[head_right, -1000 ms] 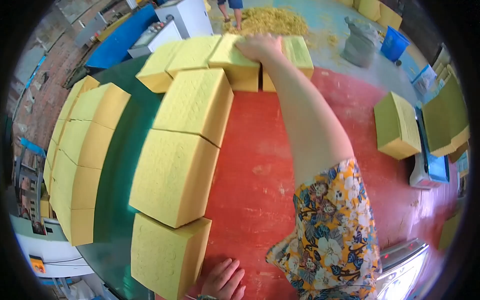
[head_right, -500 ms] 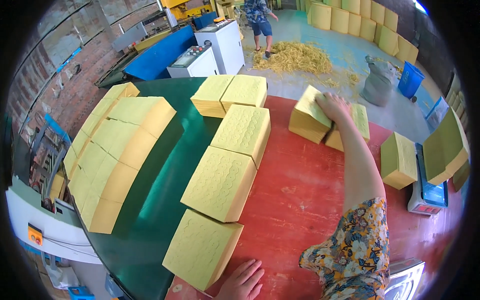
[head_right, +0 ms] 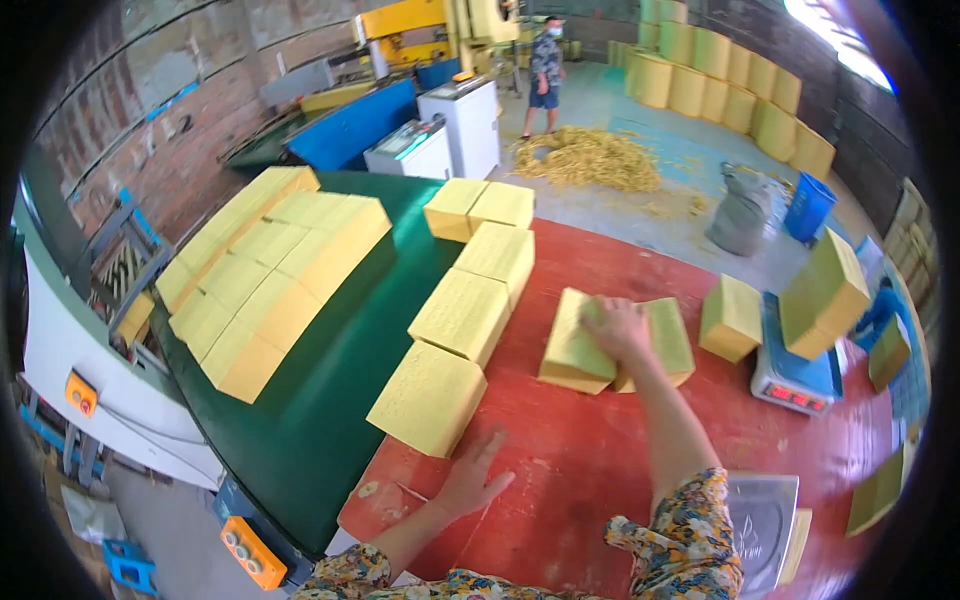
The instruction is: Weighing stacks of yellow pads on a digital scale and securing them with bands.
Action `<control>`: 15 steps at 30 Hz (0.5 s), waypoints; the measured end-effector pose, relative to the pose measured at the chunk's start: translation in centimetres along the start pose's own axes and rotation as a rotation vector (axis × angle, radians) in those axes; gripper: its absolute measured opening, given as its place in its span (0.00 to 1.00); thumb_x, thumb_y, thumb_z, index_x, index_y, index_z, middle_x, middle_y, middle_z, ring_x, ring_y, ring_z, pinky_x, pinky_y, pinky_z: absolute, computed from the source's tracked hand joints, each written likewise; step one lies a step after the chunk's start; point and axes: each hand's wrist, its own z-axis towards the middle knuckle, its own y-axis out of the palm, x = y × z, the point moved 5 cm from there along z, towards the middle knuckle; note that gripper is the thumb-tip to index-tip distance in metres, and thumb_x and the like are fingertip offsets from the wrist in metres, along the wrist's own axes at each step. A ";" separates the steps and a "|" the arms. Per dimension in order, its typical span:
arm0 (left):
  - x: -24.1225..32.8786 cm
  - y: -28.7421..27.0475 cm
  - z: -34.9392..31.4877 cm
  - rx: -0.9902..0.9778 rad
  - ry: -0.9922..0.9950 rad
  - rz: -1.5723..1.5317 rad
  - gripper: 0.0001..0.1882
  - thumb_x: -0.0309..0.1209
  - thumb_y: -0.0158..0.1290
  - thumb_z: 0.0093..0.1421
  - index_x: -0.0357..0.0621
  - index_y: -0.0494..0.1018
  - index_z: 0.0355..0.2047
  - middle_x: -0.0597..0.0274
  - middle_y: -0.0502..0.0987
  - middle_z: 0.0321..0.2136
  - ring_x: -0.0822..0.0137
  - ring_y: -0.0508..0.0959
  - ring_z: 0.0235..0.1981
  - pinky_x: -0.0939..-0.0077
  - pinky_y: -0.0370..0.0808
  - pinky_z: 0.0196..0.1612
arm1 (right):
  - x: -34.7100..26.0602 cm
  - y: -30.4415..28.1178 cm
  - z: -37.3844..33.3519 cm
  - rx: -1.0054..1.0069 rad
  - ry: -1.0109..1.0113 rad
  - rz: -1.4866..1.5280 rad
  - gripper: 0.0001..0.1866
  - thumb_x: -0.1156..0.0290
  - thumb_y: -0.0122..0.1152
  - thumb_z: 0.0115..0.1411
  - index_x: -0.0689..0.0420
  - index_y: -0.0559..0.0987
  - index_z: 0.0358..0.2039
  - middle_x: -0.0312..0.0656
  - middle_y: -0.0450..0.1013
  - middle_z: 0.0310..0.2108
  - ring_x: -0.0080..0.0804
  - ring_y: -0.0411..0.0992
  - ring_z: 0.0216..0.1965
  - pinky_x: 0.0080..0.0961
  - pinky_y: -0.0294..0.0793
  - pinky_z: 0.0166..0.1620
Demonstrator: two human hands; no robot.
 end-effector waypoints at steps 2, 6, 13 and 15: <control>0.7 0.0 -0.5 0.052 0.011 -0.044 0.37 0.38 0.54 0.61 0.34 0.55 0.66 0.41 0.57 0.65 0.45 0.59 0.66 0.59 0.57 0.67 | -1.7 1.1 -3.7 -0.026 -0.040 -0.026 0.36 0.37 0.40 0.64 0.46 0.62 0.65 0.45 0.63 0.63 0.42 0.56 0.66 0.54 0.45 0.68; 8.5 -5.1 2.8 0.436 0.202 -0.055 0.33 0.33 0.51 0.62 0.29 0.56 0.63 0.35 0.58 0.63 0.41 0.58 0.65 0.53 0.56 0.67 | -5.9 0.3 -9.5 0.100 -0.260 0.134 0.31 0.44 0.51 0.62 0.46 0.68 0.61 0.42 0.68 0.58 0.40 0.60 0.64 0.52 0.47 0.67; 5.3 -2.5 10.2 0.306 -0.097 0.590 0.32 0.45 0.48 0.63 0.34 0.62 0.60 0.38 0.61 0.62 0.40 0.58 0.65 0.38 0.54 0.64 | -9.1 1.0 -4.1 0.052 -0.374 0.203 0.29 0.48 0.53 0.61 0.45 0.71 0.60 0.40 0.65 0.62 0.39 0.60 0.65 0.45 0.58 0.64; 3.0 0.3 9.9 0.161 -0.187 0.631 0.33 0.48 0.47 0.64 0.33 0.62 0.60 0.39 0.62 0.62 0.41 0.57 0.65 0.34 0.52 0.63 | -5.1 1.9 -4.1 0.208 -0.179 0.116 0.27 0.50 0.50 0.63 0.45 0.71 0.60 0.38 0.63 0.64 0.39 0.59 0.65 0.44 0.58 0.65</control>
